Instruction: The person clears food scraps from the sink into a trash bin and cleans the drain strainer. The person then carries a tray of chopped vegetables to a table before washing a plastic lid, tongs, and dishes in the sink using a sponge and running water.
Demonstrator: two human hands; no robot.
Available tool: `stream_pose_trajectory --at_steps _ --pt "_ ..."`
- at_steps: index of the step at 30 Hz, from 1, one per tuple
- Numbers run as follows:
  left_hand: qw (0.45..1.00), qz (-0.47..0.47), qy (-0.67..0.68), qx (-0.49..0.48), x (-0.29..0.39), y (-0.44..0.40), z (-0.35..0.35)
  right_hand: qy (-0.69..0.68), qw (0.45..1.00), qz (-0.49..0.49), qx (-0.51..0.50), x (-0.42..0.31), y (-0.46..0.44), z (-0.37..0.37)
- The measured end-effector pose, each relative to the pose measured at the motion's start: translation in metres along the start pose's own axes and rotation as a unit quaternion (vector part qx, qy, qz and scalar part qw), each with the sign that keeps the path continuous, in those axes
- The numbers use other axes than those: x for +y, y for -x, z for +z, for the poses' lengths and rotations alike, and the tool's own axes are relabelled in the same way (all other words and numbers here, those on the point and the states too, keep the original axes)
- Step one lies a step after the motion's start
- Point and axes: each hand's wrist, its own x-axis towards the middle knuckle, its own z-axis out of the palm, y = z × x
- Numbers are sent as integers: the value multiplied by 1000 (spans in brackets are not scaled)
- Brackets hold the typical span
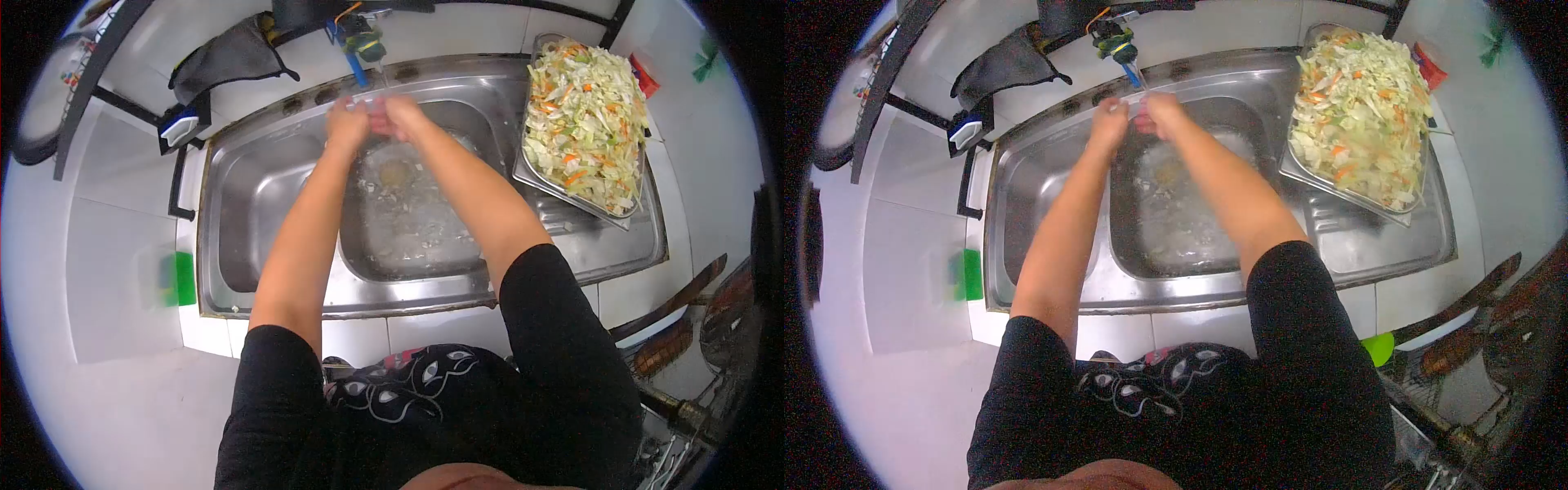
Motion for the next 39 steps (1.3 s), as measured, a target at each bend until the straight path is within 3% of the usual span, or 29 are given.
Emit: stream_pose_trajectory --at_steps 4,6,7,10,11,13,15,17,18,21,24,27,30,31,33,34,36,38,39 --pt "947 247 -29 203 57 16 -39 99 995 -19 -12 6 0 3" --pt "900 338 -80 264 111 28 -59 321 943 -84 -10 14 -7 -10" --pt "877 364 -132 283 134 33 -66 426 897 -118 -10 20 -12 -18" --pt "880 379 -263 111 179 40 -75 723 645 -225 -105 67 -36 -46" --pt "881 357 -303 71 189 42 -73 743 611 -242 -128 90 -40 -55" --pt "872 310 -380 -8 202 44 -67 723 613 -287 -140 155 -61 -77" --pt "837 342 -425 47 197 43 -60 694 625 -338 -112 215 -84 -94" --pt "800 372 -459 105 187 37 -51 753 571 -318 -71 196 -27 -85" --pt "828 391 -388 100 185 33 -53 780 542 -308 -50 179 -1 -78" --pt "875 415 -232 89 180 26 -62 803 559 -202 -51 166 7 -65" --pt "888 392 -216 105 182 24 -71 793 574 -205 -20 180 -11 -67" --pt "902 373 -192 103 180 22 -69 790 574 -207 -51 174 -4 -73" --pt "923 343 -158 79 172 11 -72 727 648 -212 -80 178 -20 -92" --pt "937 311 -146 57 172 11 -76 682 698 -185 -114 173 -23 -102" --pt "943 331 -19 6 169 16 -88 685 707 -102 -143 134 -15 -110" --pt "929 369 30 -23 160 7 -91 732 665 -50 -141 109 -6 -108" --pt "900 416 112 -73 148 -10 -94 809 557 -59 -178 81 2 -129" --pt "876 433 175 -116 143 -19 -95 817 555 -8 -154 71 12 -146" --pt "895 392 167 -130 143 -17 -96 820 555 15 -142 68 16 -153"
